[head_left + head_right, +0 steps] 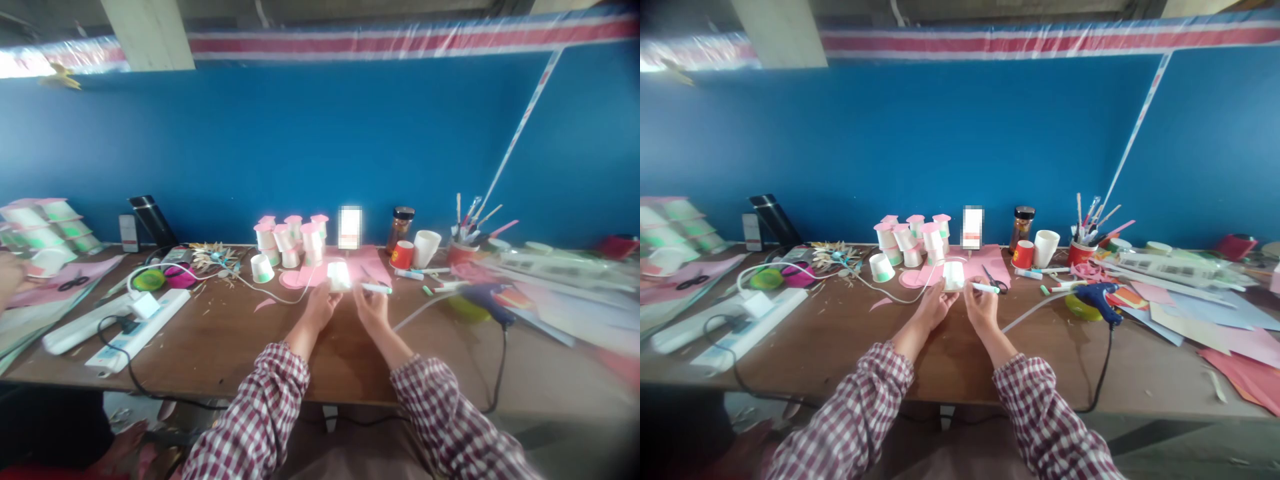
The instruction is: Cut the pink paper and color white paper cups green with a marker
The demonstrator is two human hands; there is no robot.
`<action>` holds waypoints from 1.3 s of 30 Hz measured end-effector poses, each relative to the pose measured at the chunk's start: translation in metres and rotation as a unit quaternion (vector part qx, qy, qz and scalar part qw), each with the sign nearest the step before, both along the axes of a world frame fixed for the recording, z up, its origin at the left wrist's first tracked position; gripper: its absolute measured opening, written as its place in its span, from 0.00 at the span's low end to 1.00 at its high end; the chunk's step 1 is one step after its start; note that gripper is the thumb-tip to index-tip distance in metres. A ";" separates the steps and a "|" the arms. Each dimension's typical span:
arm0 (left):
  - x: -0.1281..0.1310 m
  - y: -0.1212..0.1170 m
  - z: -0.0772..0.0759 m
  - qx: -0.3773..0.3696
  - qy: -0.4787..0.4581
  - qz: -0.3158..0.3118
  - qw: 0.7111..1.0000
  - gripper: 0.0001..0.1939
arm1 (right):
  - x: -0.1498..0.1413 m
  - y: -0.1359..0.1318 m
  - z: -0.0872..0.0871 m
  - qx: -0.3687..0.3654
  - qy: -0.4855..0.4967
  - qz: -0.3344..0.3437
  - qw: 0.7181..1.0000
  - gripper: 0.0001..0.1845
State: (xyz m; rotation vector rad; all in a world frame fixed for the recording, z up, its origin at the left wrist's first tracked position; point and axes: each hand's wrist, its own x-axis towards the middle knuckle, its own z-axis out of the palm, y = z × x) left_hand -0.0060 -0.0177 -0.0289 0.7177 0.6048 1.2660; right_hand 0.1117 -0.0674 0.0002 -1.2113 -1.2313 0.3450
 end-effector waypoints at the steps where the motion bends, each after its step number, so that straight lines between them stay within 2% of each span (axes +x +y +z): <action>1: 0.000 -0.001 0.000 0.004 -0.001 -0.002 1.000 0.12 | 0.000 0.000 0.000 0.000 0.001 0.001 1.000 0.11; 10: 0.001 -0.003 0.002 0.020 -0.002 0.000 1.000 0.11 | 0.000 -0.001 0.001 -0.001 -0.006 0.016 1.000 0.10; 28: 0.001 -0.004 0.005 0.000 -0.011 0.011 1.000 0.11 | 0.000 -0.002 0.004 -0.001 0.002 0.011 1.000 0.09; 39: 0.001 0.001 -0.001 -0.018 -0.014 0.016 1.000 0.09 | 0.002 0.000 0.001 -0.003 -0.006 0.014 1.000 0.10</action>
